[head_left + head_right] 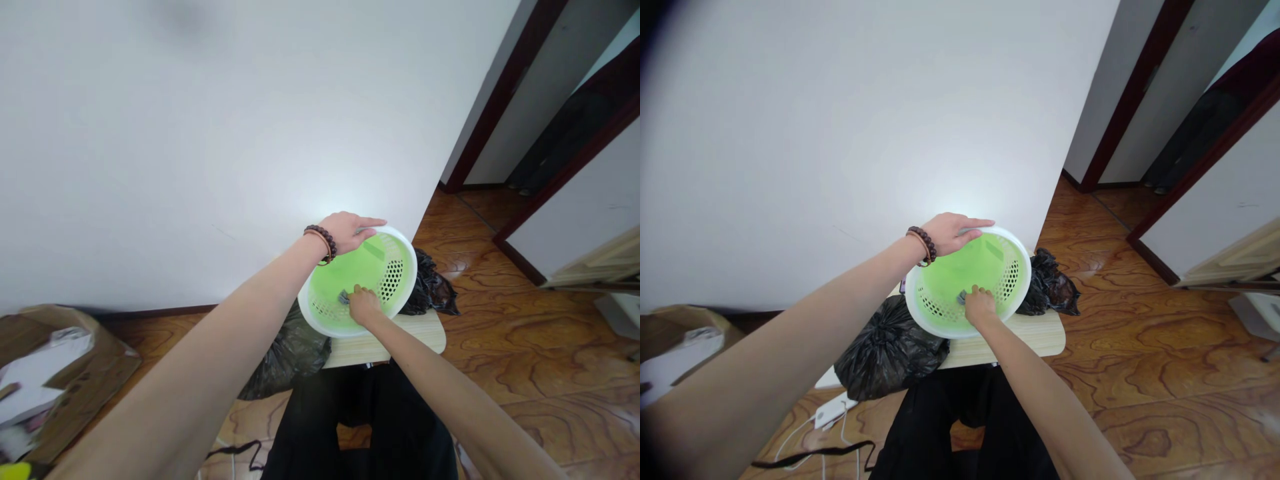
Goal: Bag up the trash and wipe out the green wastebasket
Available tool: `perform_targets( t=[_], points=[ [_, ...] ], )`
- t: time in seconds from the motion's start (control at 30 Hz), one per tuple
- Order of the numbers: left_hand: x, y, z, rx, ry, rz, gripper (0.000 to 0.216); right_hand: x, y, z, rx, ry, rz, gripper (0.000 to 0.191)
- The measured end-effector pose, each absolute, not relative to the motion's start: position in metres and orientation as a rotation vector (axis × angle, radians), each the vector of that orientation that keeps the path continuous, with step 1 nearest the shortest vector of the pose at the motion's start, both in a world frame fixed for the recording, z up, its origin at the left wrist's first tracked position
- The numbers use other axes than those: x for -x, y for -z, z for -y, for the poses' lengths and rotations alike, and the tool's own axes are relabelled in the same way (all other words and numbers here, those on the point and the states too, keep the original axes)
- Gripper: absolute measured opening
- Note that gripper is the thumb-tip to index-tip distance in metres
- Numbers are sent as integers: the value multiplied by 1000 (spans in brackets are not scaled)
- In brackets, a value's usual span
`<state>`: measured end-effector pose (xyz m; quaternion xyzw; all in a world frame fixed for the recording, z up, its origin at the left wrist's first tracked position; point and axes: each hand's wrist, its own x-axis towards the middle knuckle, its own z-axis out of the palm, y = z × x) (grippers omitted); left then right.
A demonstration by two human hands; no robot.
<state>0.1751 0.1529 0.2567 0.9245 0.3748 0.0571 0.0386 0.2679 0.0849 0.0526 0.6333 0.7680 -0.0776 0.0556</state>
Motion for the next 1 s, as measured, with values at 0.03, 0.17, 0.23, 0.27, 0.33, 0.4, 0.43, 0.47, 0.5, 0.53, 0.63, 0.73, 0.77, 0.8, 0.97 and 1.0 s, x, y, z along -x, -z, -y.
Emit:
perform_targets(
  t=[0.03,0.17,0.23,0.27,0.33,0.4,0.43,0.47,0.5,0.53,0.63,0.73,0.77,0.8,0.97,1.0],
  points=[
    [-173,-256,-155,-2817,-197,-1134,45,-270,-52,-88,-1904,190,-2356,30],
    [-163,-254,-159,-2750,-258,-1072,44,-293,-55,-106,-1852,18,-2435,32],
    [-158,-254,-159,-2725,-274,-1075,44,-306,-58,-117,-1884,-61,-2464,34],
    [-156,-254,-159,-2712,-285,-1086,43,-310,-58,-121,-1912,-93,-2470,35],
    [-154,-254,-159,-2694,-317,-1097,43,-311,-56,-128,-1970,-122,-2463,36],
    [-153,-252,-160,-2691,-351,-1076,43,-298,-47,-132,-2046,-77,-2410,35],
    [-153,-251,-160,-2695,-366,-1061,43,-287,-42,-132,-2096,-15,-2370,34],
    [-153,-250,-160,-2699,-378,-1049,43,-273,-36,-132,-2153,77,-2328,33],
    [-153,-249,-161,-2702,-386,-1043,43,-258,-31,-132,-2209,193,-2288,33],
    [-154,-249,-161,-2703,-391,-1042,43,-242,-26,-131,-2258,321,-2260,32],
    [-154,-249,-160,-2688,-370,-1088,43,-209,-18,-129,-2294,612,-2305,35],
    [-154,-250,-159,-2666,-347,-1133,43,-211,-20,-128,-2178,563,-2427,35],
    [-154,-250,-158,-2665,-351,-1132,43,-220,-22,-129,-2121,475,-2450,34],
    [-155,-250,-158,-2667,-359,-1123,42,-232,-24,-129,-2066,366,-2459,32],
    [-155,-250,-159,-2658,-371,-1097,44,-282,-30,-131,-2018,-77,-2392,33],
    [-155,-250,-159,-2655,-369,-1099,44,-281,-30,-131,-2060,-76,-2371,33]
  ],
)
